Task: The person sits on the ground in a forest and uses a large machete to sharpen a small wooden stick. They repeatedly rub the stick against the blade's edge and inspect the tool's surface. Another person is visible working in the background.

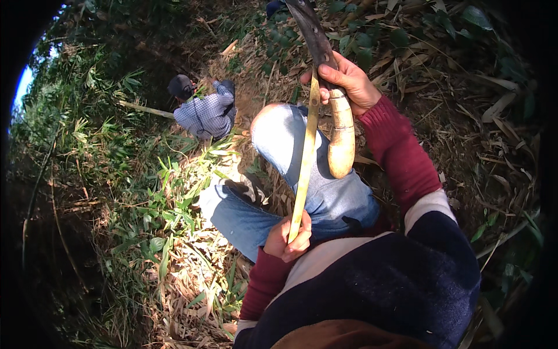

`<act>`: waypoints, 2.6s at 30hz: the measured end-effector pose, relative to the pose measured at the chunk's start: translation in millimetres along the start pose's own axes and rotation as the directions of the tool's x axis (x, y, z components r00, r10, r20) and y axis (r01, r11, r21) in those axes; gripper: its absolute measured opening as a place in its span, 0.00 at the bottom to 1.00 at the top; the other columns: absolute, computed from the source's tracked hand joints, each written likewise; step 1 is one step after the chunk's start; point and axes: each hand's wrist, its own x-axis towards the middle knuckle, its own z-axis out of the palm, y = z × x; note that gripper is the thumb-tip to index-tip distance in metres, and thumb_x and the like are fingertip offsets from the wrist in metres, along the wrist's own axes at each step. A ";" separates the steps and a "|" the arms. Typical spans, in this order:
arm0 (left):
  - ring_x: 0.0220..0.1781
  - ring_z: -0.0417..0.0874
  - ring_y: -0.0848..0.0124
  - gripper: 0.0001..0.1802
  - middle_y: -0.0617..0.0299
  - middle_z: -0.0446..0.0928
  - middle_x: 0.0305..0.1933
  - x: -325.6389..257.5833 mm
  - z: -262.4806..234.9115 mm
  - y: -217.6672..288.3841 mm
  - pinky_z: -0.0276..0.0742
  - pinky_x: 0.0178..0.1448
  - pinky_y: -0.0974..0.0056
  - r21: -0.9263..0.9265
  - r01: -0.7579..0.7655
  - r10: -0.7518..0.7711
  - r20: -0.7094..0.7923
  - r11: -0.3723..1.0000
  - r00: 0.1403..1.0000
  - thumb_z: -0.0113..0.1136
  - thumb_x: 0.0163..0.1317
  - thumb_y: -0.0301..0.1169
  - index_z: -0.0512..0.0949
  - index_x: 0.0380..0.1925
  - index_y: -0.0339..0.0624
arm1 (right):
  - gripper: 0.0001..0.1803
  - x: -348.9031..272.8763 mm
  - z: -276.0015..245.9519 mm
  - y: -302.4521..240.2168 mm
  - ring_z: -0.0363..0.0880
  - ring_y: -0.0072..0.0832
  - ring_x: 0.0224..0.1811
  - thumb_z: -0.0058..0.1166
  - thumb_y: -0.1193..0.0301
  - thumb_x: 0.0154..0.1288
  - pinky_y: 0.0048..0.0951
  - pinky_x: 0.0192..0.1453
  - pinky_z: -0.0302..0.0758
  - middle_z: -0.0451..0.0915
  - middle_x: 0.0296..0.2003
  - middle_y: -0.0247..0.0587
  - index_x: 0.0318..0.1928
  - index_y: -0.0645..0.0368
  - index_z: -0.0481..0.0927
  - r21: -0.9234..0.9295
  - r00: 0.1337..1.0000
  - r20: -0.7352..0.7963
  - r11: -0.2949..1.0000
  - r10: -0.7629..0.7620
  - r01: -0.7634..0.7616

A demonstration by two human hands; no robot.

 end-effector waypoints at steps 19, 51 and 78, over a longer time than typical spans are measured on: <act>0.23 0.77 0.74 0.17 0.59 0.75 0.31 14.7 44.9 -7.0 0.75 0.29 0.72 0.665 -0.228 0.490 -0.237 0.712 0.839 0.44 0.81 0.40 0.67 0.55 0.36 | 0.17 -44.9 6.3 -71.6 0.82 0.25 0.29 0.56 0.68 0.77 0.28 0.34 0.81 0.86 0.39 0.48 0.60 0.60 0.70 -0.746 0.812 -0.271 0.646 -0.517 0.162; 0.14 0.67 0.75 0.14 0.61 0.68 0.26 57.7 65.4 42.4 0.65 0.16 0.70 0.575 -0.266 0.488 -0.274 0.774 0.829 0.39 0.83 0.38 0.59 0.59 0.44 | 0.34 -82.8 79.1 26.9 0.73 0.37 0.33 0.63 0.41 0.60 0.37 0.38 0.74 0.69 0.35 0.40 0.66 0.35 0.81 -0.947 0.947 0.252 -0.254 -0.200 0.198; 0.12 0.63 0.79 0.11 0.64 0.67 0.24 51.2 68.3 19.7 0.61 0.14 0.73 0.565 -0.276 0.515 -0.319 0.777 0.796 0.38 0.83 0.36 0.63 0.58 0.45 | 0.36 -74.4 78.3 27.4 0.73 0.34 0.27 0.68 0.40 0.53 0.36 0.31 0.72 0.69 0.29 0.38 0.60 0.42 0.86 -0.918 0.915 0.331 -0.303 -0.229 0.256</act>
